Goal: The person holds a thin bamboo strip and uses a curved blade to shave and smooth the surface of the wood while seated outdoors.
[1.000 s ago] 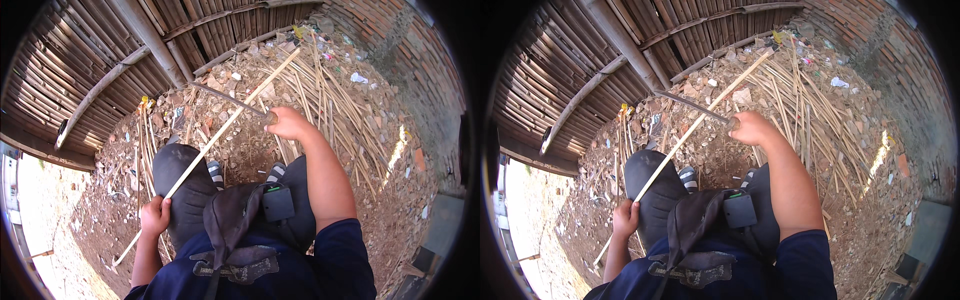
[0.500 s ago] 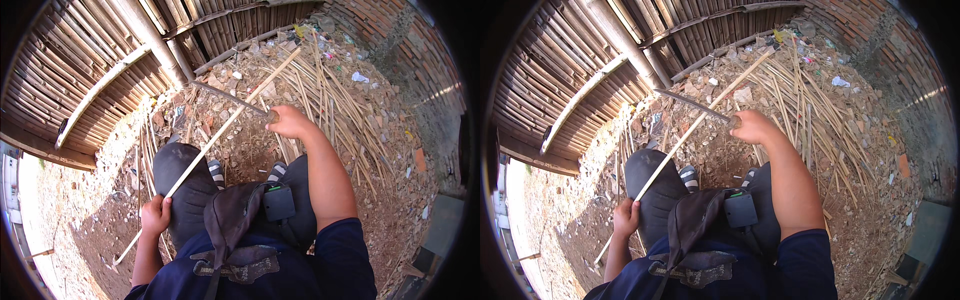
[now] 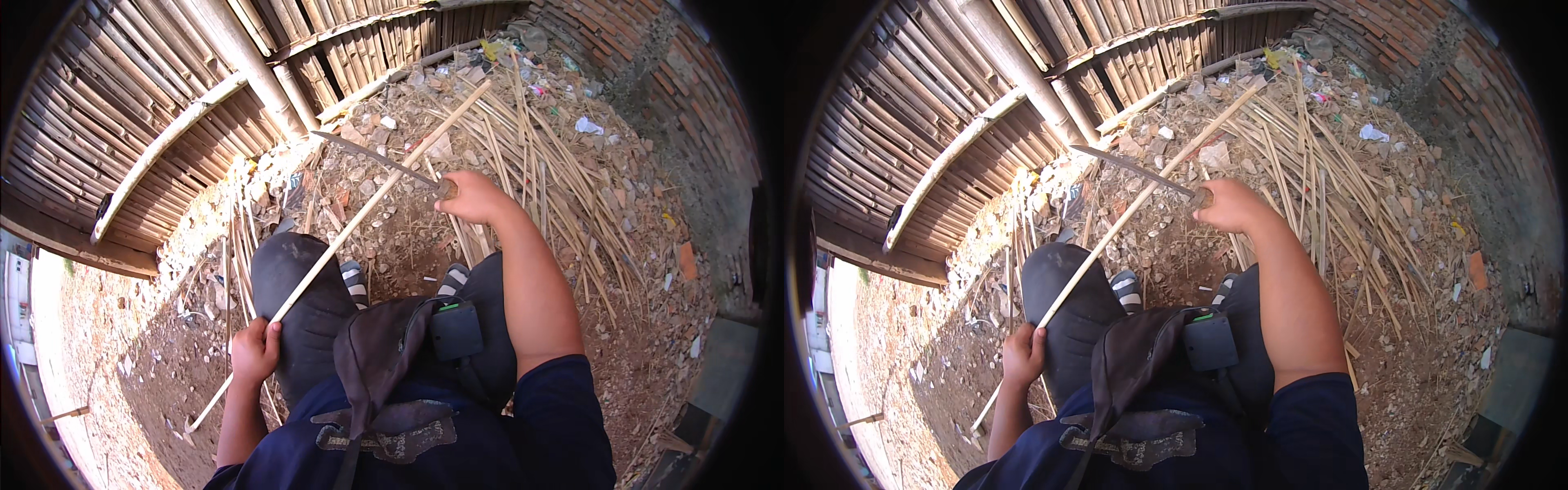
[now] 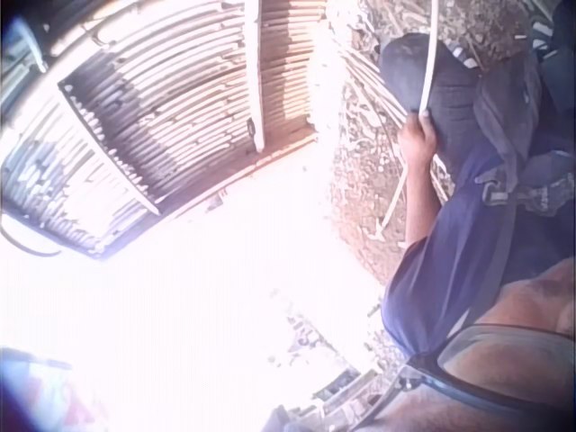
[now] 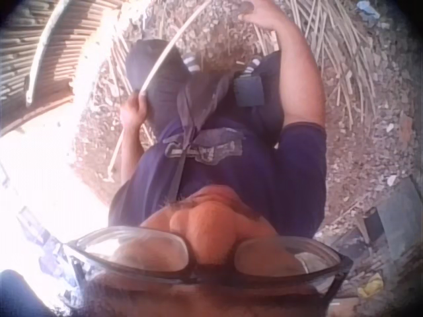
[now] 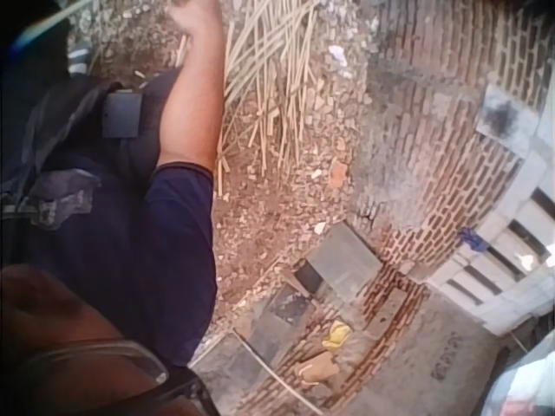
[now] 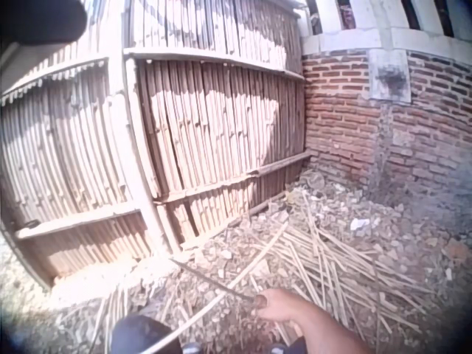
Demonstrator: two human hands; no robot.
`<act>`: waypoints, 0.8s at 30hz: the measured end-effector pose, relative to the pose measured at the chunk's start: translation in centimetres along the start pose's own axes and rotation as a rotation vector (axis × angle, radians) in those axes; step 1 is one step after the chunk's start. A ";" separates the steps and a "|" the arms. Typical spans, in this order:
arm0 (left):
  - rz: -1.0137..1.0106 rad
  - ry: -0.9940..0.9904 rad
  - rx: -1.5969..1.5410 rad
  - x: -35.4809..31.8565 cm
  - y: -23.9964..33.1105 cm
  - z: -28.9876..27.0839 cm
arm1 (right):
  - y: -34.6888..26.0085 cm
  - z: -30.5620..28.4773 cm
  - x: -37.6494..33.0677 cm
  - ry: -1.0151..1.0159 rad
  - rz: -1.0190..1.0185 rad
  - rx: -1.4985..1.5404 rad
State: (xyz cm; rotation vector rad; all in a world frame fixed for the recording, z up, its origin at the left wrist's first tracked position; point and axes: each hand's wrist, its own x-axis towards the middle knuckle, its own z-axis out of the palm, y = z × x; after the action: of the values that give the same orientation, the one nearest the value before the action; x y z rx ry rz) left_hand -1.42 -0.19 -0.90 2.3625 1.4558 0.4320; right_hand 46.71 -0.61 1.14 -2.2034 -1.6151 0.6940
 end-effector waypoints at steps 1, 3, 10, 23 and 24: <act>0.003 0.000 -0.002 0.1 0.1 0.0 | 0.4 0.2 0.1 0.039 -0.003 -0.012; -0.010 -0.002 -0.006 -0.1 0.0 -0.1 | -0.9 -0.5 -0.3 0.000 0.011 -0.007; -0.011 -0.004 -0.007 -0.2 -0.3 0.0 | -2.2 -0.4 -0.7 -0.092 -0.070 -0.008; 0.026 0.022 0.008 -0.2 -0.6 0.3 | -2.2 -0.3 -0.8 -0.040 -0.006 -0.028; 0.027 0.013 0.005 -0.2 -0.7 0.3 | -2.1 -0.4 -0.5 -0.127 -0.013 -0.040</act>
State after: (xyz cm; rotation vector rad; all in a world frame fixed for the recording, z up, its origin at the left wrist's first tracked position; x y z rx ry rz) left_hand -1.92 -0.16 -1.51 2.3906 1.4332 0.4519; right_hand 45.14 -0.44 2.72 -2.2146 -1.7170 0.8191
